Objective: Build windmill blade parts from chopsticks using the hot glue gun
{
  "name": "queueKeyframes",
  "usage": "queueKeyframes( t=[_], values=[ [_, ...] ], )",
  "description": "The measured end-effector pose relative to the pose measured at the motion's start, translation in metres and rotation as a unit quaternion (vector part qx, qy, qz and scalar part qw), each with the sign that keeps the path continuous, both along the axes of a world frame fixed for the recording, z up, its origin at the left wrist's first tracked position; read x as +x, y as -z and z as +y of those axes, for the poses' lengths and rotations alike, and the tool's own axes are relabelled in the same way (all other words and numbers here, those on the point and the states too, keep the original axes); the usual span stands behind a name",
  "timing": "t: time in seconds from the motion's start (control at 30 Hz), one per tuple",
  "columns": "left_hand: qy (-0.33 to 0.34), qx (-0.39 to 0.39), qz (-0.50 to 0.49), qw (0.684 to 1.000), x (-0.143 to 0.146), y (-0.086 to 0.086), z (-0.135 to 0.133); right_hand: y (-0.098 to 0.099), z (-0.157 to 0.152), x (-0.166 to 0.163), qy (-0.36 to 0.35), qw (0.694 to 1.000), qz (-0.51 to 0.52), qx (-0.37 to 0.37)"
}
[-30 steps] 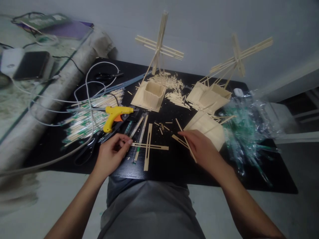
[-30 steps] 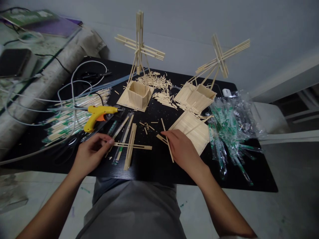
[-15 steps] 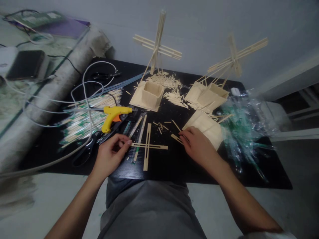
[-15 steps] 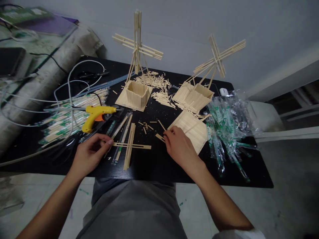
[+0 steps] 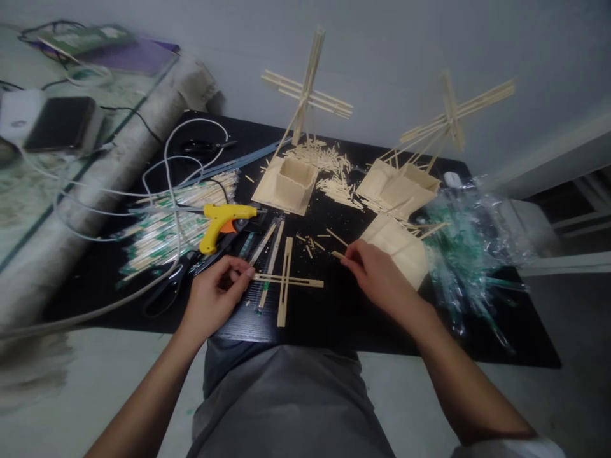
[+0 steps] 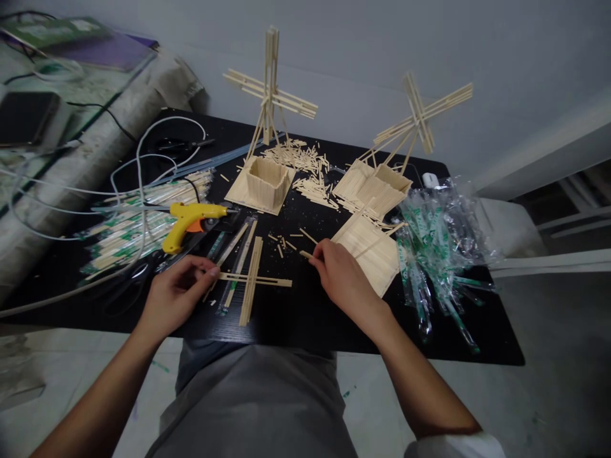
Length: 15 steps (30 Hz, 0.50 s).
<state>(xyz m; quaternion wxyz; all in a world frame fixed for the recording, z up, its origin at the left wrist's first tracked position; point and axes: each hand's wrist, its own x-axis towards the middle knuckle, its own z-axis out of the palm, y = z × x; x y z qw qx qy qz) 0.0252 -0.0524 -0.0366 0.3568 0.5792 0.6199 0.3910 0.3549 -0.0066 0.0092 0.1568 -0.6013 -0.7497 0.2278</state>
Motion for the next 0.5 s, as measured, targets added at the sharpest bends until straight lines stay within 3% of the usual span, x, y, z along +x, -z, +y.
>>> queueKeyframes(
  t=[0.13, 0.27, 0.37, 0.5],
  values=[
    [0.002, 0.052, 0.017, 0.998, 0.003, -0.005, -0.007, -0.013, 0.0, -0.001, 0.014, 0.995, 0.085, 0.04],
    [0.083, 0.132, 0.087, 0.984, 0.003, -0.013, -0.018, -0.017, -0.009, -0.01, 0.011, 0.987, 0.149, 0.063],
    [0.148, 0.175, 0.127, 0.965, 0.002, -0.014, -0.023, -0.012, -0.018, -0.02, -0.046, 0.985, 0.165, 0.02],
    [0.201, 0.21, 0.196, 0.936, 0.001, -0.011, -0.025, 0.002, -0.025, -0.03, -0.087, 0.989, 0.111, -0.034]
  ],
)
